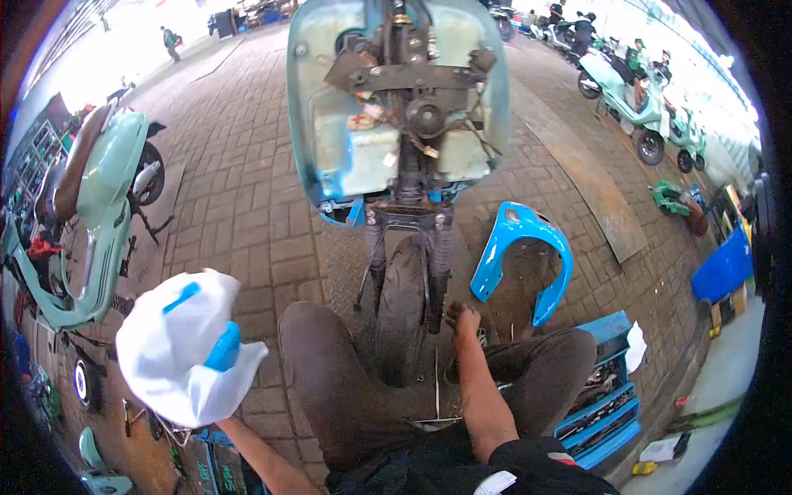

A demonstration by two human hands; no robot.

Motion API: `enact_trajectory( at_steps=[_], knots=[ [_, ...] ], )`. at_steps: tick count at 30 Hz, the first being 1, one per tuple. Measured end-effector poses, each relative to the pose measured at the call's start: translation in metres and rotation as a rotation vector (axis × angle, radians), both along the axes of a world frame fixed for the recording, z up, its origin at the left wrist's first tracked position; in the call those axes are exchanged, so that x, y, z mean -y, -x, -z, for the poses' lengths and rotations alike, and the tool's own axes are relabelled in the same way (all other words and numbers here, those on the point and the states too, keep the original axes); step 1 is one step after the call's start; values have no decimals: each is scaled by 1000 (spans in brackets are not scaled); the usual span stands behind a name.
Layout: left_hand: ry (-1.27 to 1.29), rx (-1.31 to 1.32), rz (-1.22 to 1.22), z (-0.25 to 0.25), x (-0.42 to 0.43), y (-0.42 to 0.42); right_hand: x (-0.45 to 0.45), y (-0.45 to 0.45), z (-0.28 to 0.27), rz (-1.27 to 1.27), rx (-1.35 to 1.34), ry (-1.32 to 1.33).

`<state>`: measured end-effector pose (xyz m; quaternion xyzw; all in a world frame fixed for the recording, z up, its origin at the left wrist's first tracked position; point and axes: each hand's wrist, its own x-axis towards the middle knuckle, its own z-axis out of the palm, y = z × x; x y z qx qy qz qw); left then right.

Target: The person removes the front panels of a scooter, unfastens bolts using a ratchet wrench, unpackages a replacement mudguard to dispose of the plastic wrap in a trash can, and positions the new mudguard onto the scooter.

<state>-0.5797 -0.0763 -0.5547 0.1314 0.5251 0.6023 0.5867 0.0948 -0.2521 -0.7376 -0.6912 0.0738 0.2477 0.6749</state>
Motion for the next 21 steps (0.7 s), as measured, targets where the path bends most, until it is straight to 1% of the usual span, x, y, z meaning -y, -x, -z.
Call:
enact_trajectory(
  at_steps=[1,3,5,6,8,10,12,14,15,17,19,21],
  knots=[
    [-30,-39,29,-22,9,-4,-4,9,-46,22,-11,-80],
    [-100,-99,79,-61,22,-15,-15,37,-164,66,-38,-240],
    [-168,-153,126,-96,36,-26,-18,35,-194,27,94,-257],
    [-202,-192,177,-118,46,-39,-20,36,-211,-20,220,-257],
    [-273,-246,264,-148,60,-63,-9,80,-318,-109,211,-515],
    [-350,-301,403,-179,82,-98,1,112,-373,-286,307,-593],
    [-434,-346,554,-205,101,-136,21,156,-417,-520,352,-648],
    [-526,-373,715,-225,119,-172,41,195,-442,-804,280,-693],
    [-567,-376,775,-230,123,-182,46,210,-430,-909,273,-787],
    [-695,-395,955,-252,144,-230,59,247,-439,-937,130,-913],
    [-791,-392,1066,-266,155,-265,91,263,-436,-945,278,-804],
    [-861,-393,1136,-275,167,-291,107,273,-407,-896,334,-784]
  ],
)
